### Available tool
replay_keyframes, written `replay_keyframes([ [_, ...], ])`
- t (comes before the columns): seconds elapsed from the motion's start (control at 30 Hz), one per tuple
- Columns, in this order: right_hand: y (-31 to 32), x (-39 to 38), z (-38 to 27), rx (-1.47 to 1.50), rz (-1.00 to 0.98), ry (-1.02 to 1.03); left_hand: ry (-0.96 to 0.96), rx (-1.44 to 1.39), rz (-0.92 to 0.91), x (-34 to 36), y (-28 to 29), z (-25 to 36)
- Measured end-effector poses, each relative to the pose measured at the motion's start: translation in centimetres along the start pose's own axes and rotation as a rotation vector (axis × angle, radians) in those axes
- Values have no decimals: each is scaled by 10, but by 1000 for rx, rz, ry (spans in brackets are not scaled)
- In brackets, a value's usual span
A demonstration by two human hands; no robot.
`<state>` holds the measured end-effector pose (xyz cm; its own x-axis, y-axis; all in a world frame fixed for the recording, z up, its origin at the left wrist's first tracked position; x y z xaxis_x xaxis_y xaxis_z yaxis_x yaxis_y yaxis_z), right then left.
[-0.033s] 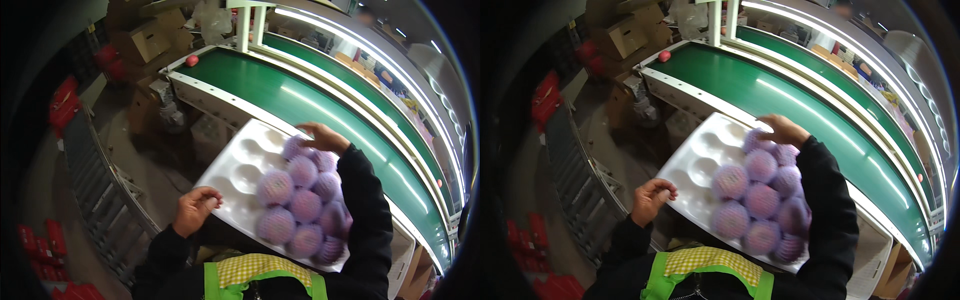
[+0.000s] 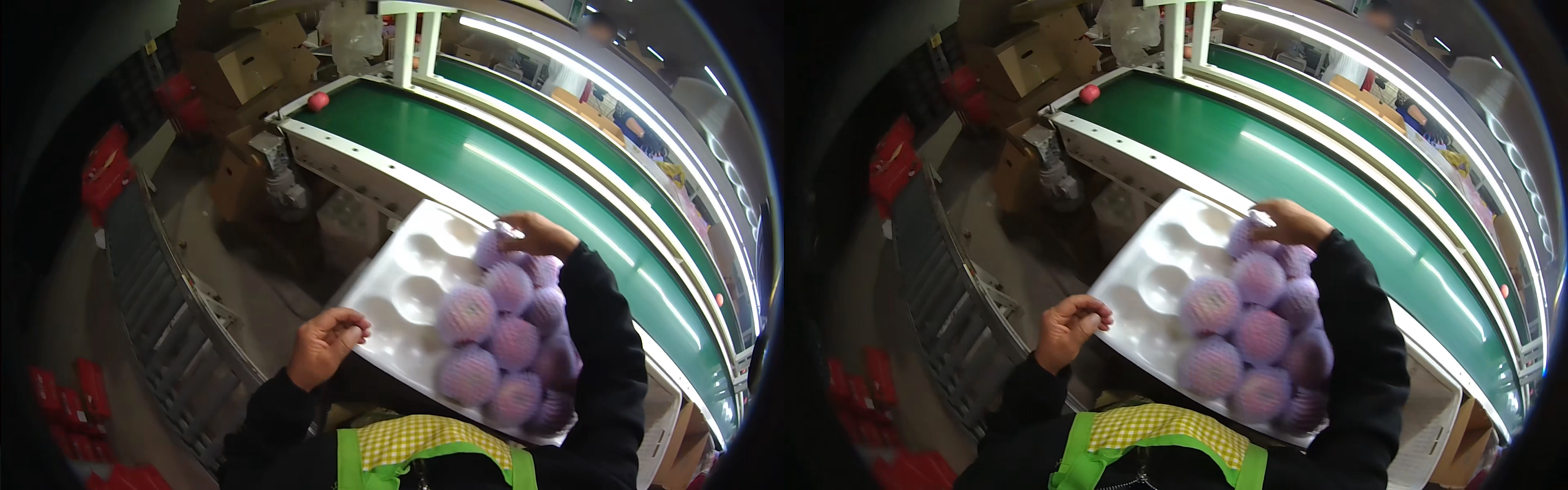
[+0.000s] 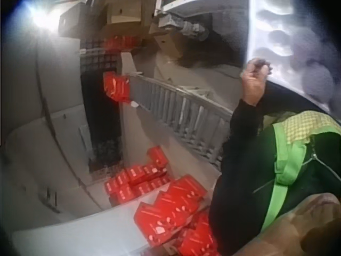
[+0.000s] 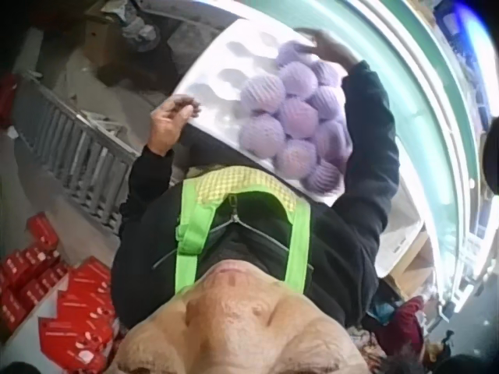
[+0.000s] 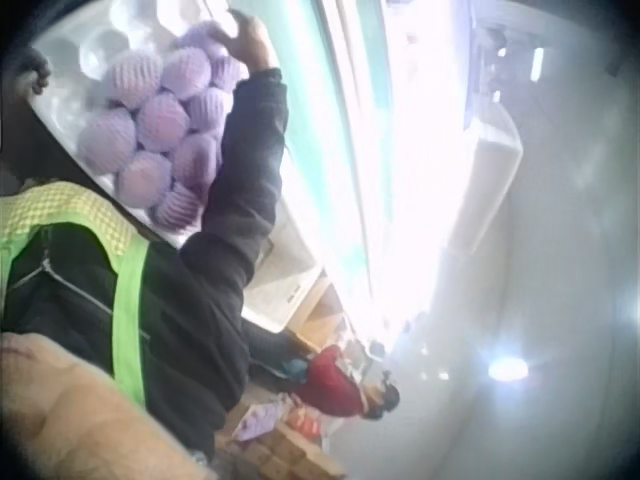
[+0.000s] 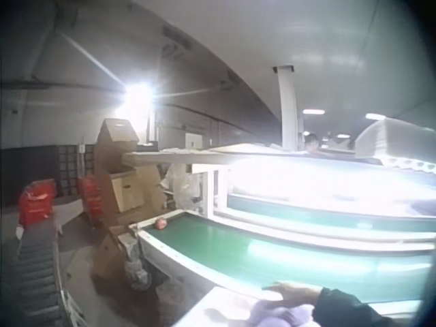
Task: The person wraps individual apples in purple foam netting and places them into a white tray. The person repeatedly picks apples from a bin, wraps each one, and arranges them in the tray.
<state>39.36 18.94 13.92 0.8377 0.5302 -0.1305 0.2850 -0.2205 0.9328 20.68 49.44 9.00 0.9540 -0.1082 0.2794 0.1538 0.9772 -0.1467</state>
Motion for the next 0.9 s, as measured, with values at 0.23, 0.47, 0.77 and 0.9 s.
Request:
replay_keyframes([
  [0.23, 2, 0, -11, 212, -218, -351, 99, -155, 79, 28, 134, -16],
  [0.47, 5, 13, -22, 225, -268, -520, 166, -18, 135, 68, 203, -38],
  [0.77, 4, 10, -23, 353, -214, -639, -146, 277, -107, 216, 225, -30],
  [0.9, 13, -1, -35, 475, 103, -736, -459, 697, -72, 351, 234, -46],
])
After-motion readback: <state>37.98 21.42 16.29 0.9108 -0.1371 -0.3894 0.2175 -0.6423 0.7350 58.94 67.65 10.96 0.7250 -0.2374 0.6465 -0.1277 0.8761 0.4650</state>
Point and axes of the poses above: each hand's wrist, its own x-axis towards the middle knuckle, its own y-axis out of the back of the hand, z = x × y, the point moved 5 cm from there along x, towards the middle knuckle, and after that the axes turned 7 degrees about -y, right-handed, at the moved point
